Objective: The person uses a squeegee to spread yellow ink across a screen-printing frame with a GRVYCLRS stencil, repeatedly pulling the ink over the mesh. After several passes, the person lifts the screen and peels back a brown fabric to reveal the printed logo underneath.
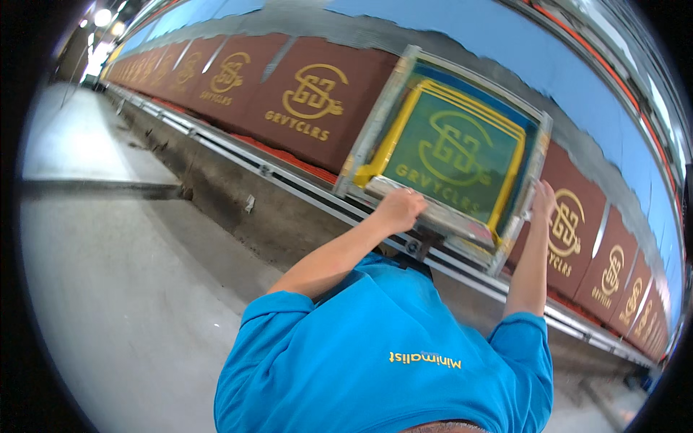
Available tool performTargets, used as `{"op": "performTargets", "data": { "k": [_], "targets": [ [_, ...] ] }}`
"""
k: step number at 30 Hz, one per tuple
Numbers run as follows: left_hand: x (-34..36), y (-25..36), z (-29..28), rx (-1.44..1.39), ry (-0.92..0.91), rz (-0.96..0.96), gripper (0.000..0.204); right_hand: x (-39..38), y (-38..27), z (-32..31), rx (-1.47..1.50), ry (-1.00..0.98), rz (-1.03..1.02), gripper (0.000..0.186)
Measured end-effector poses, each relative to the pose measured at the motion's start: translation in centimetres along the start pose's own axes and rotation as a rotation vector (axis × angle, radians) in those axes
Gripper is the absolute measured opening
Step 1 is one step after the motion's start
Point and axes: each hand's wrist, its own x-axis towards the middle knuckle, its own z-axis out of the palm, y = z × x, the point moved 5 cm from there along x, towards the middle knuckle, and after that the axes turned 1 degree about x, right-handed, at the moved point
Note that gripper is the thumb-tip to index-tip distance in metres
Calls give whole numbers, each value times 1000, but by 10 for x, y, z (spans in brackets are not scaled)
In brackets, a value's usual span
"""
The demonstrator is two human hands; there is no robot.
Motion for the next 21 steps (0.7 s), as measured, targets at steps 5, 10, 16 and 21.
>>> {"op": "performTargets", "data": {
  "k": [5, 10, 16, 21],
  "targets": [
    [-72, -63, -57, -77, 81, 55, 44, -122, -171, 32, -35, 104, 18, 49],
    [-68, -227, -136, 77, -59, 35, 30, -153, -249, 209, 16, 99, -55, 44],
    [24, -290, -164, 250, -166, -50, 39, -89, -264, 315, 126, 73, -2, 39],
    [176, -139, 22, 140, -291, -10, 43, 34, -55, 152, 69, 94, 68, 37]
  ]
}}
